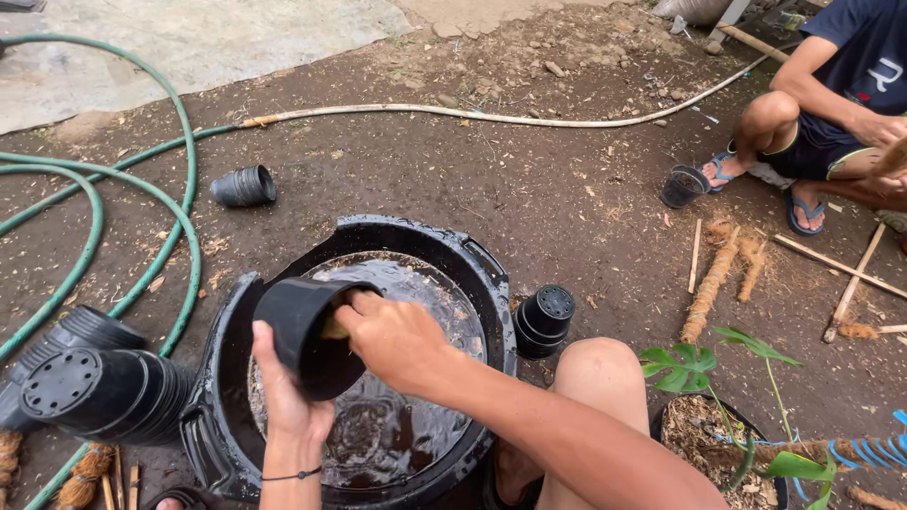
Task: The person scrubs black plastic plant pots with a yellow sponge in a bucket of water, rinses them, and stacks them nearby. The task is performed one at a time, with repeated dipping and scrubbing of each pot.
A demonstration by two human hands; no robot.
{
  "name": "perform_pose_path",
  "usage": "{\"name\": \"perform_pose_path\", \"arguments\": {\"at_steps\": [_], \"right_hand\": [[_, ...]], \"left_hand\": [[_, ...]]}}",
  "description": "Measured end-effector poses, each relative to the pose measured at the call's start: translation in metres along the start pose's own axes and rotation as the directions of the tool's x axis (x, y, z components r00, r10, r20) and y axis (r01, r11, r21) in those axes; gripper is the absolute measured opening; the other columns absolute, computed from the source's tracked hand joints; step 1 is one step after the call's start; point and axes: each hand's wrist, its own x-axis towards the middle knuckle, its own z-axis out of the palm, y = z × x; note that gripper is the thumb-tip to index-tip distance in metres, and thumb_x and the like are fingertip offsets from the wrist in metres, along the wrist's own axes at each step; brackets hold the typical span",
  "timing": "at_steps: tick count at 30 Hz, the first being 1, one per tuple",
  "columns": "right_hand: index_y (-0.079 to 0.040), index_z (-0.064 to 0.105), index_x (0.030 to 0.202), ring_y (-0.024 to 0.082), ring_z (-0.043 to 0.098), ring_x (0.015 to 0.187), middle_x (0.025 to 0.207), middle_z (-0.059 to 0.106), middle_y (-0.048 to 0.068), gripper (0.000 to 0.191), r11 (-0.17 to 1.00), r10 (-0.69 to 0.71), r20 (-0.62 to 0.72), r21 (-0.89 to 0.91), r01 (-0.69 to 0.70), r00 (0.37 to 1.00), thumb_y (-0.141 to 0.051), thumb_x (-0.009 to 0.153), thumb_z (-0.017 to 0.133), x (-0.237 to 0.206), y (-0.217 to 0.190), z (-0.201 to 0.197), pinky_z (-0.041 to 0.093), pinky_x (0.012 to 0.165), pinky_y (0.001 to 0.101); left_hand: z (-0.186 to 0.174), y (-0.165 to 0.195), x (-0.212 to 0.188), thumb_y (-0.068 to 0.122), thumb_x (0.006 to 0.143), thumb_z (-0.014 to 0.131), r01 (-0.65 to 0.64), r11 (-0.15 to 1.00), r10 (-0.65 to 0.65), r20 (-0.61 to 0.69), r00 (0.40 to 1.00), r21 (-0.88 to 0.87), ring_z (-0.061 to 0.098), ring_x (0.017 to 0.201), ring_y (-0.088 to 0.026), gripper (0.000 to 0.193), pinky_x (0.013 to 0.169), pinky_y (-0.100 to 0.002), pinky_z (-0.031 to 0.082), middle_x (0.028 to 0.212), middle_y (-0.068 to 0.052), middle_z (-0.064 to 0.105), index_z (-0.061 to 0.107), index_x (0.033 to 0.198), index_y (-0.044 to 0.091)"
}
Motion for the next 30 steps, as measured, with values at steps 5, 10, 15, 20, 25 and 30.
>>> {"name": "perform_pose_path", "arguments": {"at_steps": [5, 10, 15, 20, 25, 30], "right_hand": [[0.004, 0.07, 0.107, 0.04, 0.074, 0.09, 0.098, 0.076, 0.025, 0.031, 0.969, 0.07, 0.191, 0.22, -0.112, 0.979, -0.009, 0.079, 0.068, -0.003, -0.007, 0.015, 0.06, 0.085, 0.0444], [0.002, 0.073, 0.107, 0.029, 0.079, 0.091, 0.098, 0.078, 0.019, 0.032, 0.784, 0.214, 0.234, 0.538, -0.31, 0.948, -0.016, 0.081, 0.068, 0.004, 0.0, 0.013, 0.062, 0.082, 0.0383], [0.005, 0.071, 0.11, 0.035, 0.075, 0.093, 0.104, 0.075, 0.021, 0.031, 0.997, -0.011, 0.027, -0.082, 0.013, 1.0, -0.012, 0.083, 0.071, 0.003, 0.001, 0.011, 0.06, 0.074, 0.0409], [0.006, 0.075, 0.104, 0.032, 0.077, 0.085, 0.091, 0.077, 0.024, 0.028, 0.884, 0.161, 0.214, 0.402, -0.237, 0.964, -0.01, 0.081, 0.07, 0.001, -0.009, 0.016, 0.061, 0.081, 0.0361], [0.002, 0.071, 0.112, 0.024, 0.078, 0.086, 0.098, 0.079, 0.018, 0.03, 0.64, 0.46, 0.213, 0.593, -0.489, 0.862, -0.013, 0.087, 0.066, 0.009, -0.008, 0.02, 0.06, 0.079, 0.0358], [0.002, 0.073, 0.111, 0.024, 0.076, 0.097, 0.103, 0.077, 0.019, 0.027, 0.639, 0.526, 0.062, 0.629, -0.442, 0.848, -0.008, 0.086, 0.067, 0.011, -0.001, 0.028, 0.058, 0.084, 0.0381]], "left_hand": [[-0.001, -0.005, 0.0, 0.066, 0.099, 0.045, -0.102, 0.994, 0.101, 0.019, 0.995, 0.042, 0.064, 0.116, -0.018, 0.065, 0.1, -0.037, 0.051, 0.127, -0.001, 0.067, 0.061, 0.132, 0.012], [-0.005, 0.002, 0.002, 0.072, 0.101, 0.04, 0.031, 0.999, -0.033, -0.065, 0.997, -0.037, 0.061, 0.103, -0.022, 0.069, 0.08, -0.042, 0.047, 0.117, -0.003, 0.065, 0.062, 0.131, 0.015], [-0.003, -0.001, 0.003, 0.066, 0.097, 0.041, -0.034, 0.999, 0.034, -0.005, 0.999, -0.012, 0.065, 0.114, -0.016, 0.065, 0.101, -0.035, 0.051, 0.125, 0.001, 0.069, 0.063, 0.131, 0.015], [-0.008, -0.008, 0.008, 0.065, 0.099, 0.043, -0.023, 0.999, 0.025, -0.06, 0.998, 0.048, 0.064, 0.115, -0.019, 0.064, 0.102, -0.037, 0.049, 0.124, -0.001, 0.069, 0.063, 0.13, 0.012], [-0.005, -0.015, 0.005, 0.068, 0.099, 0.041, 0.008, 0.998, -0.004, -0.056, 0.998, 0.069, 0.059, 0.119, -0.022, 0.07, 0.102, -0.041, 0.046, 0.128, -0.003, 0.065, 0.059, 0.137, 0.011], [0.017, -0.036, -0.003, 0.067, 0.094, 0.041, 0.046, 0.999, -0.046, -0.006, 0.999, 0.011, 0.057, 0.129, -0.019, 0.073, 0.108, -0.041, 0.047, 0.137, -0.001, 0.061, 0.052, 0.143, 0.014]]}}
